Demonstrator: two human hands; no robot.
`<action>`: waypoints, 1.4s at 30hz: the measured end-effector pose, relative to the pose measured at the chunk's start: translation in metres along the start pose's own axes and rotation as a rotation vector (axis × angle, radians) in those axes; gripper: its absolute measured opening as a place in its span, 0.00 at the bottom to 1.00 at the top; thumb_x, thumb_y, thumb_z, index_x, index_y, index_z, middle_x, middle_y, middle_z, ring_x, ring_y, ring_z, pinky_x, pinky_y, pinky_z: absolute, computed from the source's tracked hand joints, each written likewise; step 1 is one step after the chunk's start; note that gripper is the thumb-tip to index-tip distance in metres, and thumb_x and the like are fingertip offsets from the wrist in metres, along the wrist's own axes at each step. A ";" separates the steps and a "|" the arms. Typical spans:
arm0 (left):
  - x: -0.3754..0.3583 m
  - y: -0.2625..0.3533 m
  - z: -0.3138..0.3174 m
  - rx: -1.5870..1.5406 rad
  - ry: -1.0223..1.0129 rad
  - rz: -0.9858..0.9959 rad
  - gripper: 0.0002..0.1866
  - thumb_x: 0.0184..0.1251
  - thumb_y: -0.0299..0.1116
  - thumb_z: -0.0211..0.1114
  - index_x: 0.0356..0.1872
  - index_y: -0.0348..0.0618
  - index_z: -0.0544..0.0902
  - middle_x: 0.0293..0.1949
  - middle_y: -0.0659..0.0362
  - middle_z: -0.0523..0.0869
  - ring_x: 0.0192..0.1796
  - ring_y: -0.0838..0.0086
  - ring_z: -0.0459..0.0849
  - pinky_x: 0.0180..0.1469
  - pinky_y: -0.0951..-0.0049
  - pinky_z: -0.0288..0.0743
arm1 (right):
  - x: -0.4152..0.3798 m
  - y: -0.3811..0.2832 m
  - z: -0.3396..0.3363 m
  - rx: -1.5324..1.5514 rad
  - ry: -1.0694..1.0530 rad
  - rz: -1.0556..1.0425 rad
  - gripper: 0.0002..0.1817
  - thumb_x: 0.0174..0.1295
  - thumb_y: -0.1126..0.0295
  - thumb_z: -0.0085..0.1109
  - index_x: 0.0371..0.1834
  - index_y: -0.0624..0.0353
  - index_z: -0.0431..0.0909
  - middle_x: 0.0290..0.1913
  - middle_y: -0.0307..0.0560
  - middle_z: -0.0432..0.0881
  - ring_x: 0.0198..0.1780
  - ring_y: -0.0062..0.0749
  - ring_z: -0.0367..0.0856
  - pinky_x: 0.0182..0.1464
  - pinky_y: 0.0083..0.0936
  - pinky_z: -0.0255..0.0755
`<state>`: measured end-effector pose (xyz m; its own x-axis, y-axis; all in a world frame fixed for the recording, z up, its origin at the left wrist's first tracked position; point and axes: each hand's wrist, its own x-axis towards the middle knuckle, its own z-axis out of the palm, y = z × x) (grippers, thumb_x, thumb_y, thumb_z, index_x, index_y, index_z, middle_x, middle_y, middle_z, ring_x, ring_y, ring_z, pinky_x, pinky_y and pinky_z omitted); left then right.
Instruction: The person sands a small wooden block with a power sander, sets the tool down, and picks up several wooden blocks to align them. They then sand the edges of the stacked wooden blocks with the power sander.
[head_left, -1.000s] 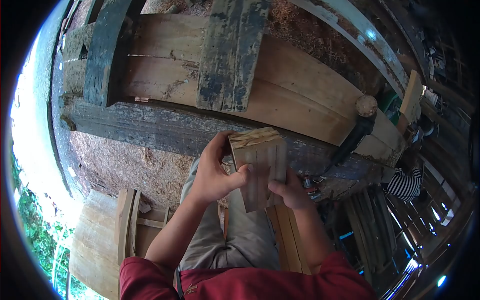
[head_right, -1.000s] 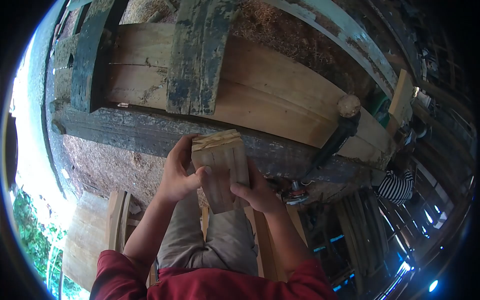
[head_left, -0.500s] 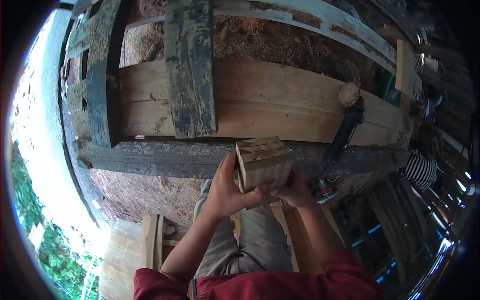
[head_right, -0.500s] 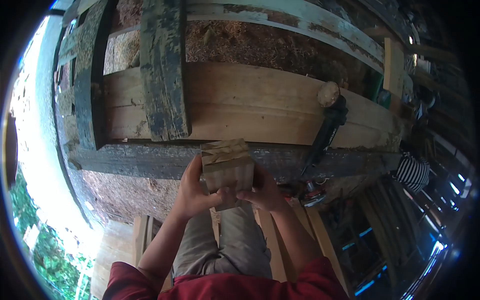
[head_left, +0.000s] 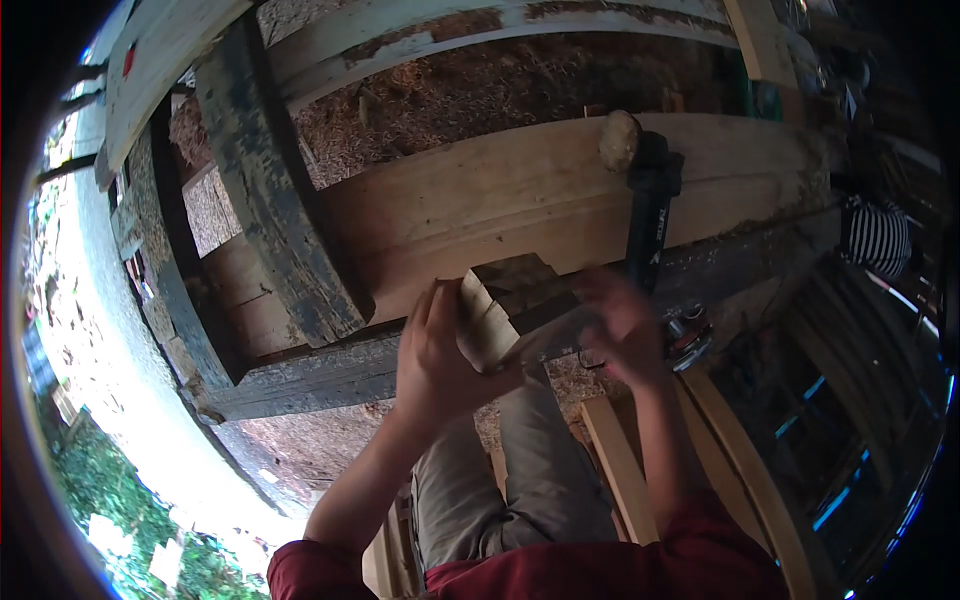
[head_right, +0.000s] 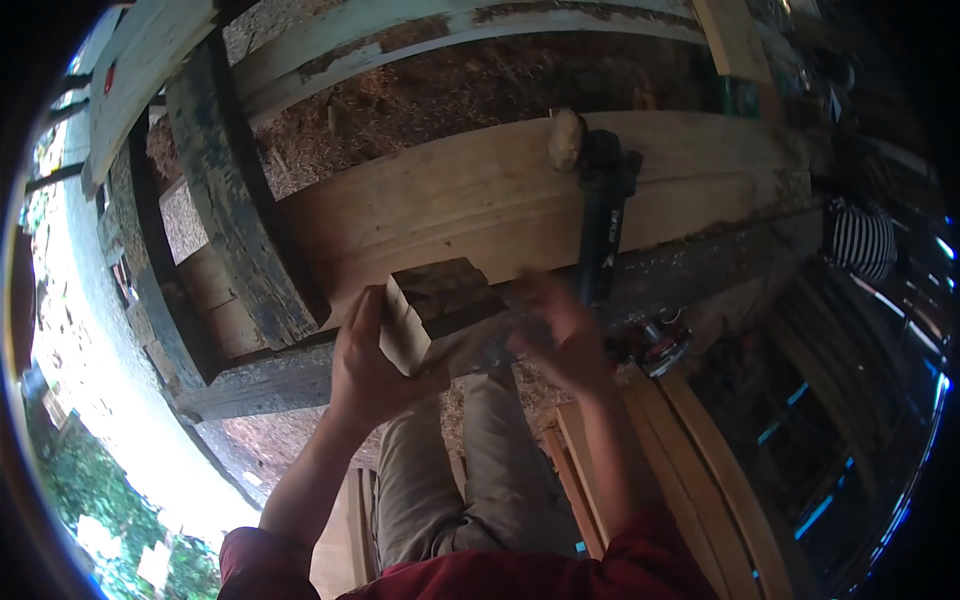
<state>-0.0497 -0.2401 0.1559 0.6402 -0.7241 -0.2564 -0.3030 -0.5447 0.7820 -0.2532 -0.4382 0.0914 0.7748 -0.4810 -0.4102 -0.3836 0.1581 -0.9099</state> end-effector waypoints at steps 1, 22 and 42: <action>0.003 -0.002 0.003 0.071 0.040 0.060 0.44 0.40 0.36 0.86 0.63 0.33 0.77 0.53 0.44 0.83 0.55 0.43 0.85 0.59 0.48 0.81 | -0.001 -0.002 -0.008 0.059 0.226 0.052 0.39 0.61 0.66 0.83 0.74 0.62 0.73 0.66 0.49 0.81 0.69 0.37 0.81 0.73 0.40 0.74; 0.126 -0.037 -0.012 0.593 -0.020 0.262 0.45 0.37 0.33 0.84 0.64 0.39 0.77 0.56 0.45 0.79 0.60 0.44 0.81 0.63 0.47 0.80 | 0.066 0.030 -0.082 0.311 0.272 0.333 0.24 0.67 0.66 0.77 0.60 0.59 0.75 0.44 0.42 0.86 0.38 0.33 0.88 0.41 0.35 0.83; 0.122 -0.030 0.005 0.551 -0.028 0.229 0.42 0.35 0.31 0.85 0.59 0.40 0.78 0.54 0.47 0.81 0.60 0.46 0.82 0.64 0.49 0.82 | -0.005 -0.003 -0.038 0.494 0.295 0.299 0.42 0.66 0.76 0.73 0.80 0.53 0.58 0.41 0.51 0.85 0.30 0.40 0.89 0.33 0.40 0.88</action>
<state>0.0341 -0.3137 0.0981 0.4991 -0.8557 -0.1368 -0.7572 -0.5074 0.4114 -0.2748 -0.4692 0.0984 0.4726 -0.5607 -0.6799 -0.2301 0.6662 -0.7094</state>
